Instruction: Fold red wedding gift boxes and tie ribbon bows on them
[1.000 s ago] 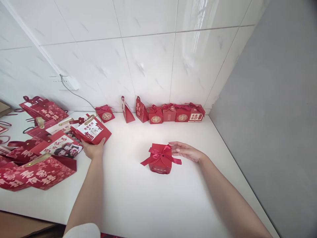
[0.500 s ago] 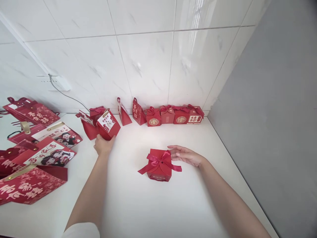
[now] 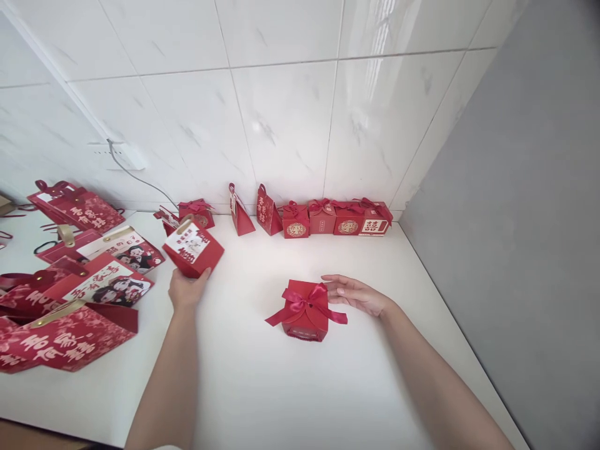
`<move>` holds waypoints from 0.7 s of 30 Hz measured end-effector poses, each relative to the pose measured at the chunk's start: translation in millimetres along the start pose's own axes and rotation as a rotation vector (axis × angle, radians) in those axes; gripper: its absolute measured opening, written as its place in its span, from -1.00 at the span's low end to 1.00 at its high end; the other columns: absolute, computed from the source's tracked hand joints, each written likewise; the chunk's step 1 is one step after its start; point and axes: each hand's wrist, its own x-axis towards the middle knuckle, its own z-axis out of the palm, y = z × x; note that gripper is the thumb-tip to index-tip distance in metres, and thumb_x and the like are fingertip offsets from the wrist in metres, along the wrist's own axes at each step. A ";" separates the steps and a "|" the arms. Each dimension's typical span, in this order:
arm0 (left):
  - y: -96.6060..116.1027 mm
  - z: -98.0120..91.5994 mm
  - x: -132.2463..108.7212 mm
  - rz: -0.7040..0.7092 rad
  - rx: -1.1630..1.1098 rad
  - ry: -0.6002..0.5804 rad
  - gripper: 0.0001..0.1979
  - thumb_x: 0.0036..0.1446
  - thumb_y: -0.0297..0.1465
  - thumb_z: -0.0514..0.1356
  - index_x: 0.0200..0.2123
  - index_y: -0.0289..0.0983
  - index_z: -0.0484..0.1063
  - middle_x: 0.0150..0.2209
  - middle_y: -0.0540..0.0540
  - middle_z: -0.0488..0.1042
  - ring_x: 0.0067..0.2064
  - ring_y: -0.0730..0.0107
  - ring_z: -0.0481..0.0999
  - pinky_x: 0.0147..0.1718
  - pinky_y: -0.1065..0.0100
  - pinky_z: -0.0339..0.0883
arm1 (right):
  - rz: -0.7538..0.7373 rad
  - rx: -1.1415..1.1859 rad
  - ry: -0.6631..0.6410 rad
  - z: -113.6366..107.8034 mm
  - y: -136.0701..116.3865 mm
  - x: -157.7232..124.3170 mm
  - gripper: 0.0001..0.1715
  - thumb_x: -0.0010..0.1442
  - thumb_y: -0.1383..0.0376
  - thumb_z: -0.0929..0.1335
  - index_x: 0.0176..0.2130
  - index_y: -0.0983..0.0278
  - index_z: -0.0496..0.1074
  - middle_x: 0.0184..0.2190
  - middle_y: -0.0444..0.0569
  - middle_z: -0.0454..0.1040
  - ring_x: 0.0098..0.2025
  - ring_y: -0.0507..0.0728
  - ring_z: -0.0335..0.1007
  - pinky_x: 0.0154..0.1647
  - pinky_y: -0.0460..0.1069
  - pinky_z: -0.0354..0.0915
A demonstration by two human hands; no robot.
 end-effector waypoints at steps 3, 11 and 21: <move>-13.8 -10.1 -1.6 -0.118 0.048 0.211 -0.11 -0.22 0.01 0.33 0.07 -0.48 0.23 0.02 -0.47 0.37 0.09 -0.23 0.35 0.09 -0.14 0.21 | -0.002 0.010 -0.007 -1.3 1.0 0.0 -0.44 0.24 0.23 0.36 0.20 0.19 0.24 0.17 0.09 0.31 0.19 0.21 0.27 0.28 0.24 0.08; 50.8 -2.7 -23.2 0.362 -0.008 0.337 -0.04 0.06 -0.13 0.19 0.31 -0.52 -0.23 0.32 -0.54 -0.18 0.37 -0.17 -0.22 0.28 -0.15 -0.27 | 0.003 0.011 -0.004 -1.5 1.0 0.4 -0.43 0.23 0.22 0.36 0.20 0.19 0.24 0.17 0.11 0.31 0.18 0.20 0.29 0.28 0.23 0.08; 116.5 59.3 142.8 0.372 -0.149 0.111 0.05 0.03 -0.15 0.29 0.27 -0.67 -0.27 0.30 -0.59 -0.33 0.35 -0.20 -0.34 0.30 -0.01 -0.34 | -0.018 0.056 0.010 -6.3 4.0 6.3 -0.47 0.24 0.26 0.36 0.18 0.20 0.27 0.18 0.14 0.28 0.17 0.23 0.29 0.24 0.24 0.11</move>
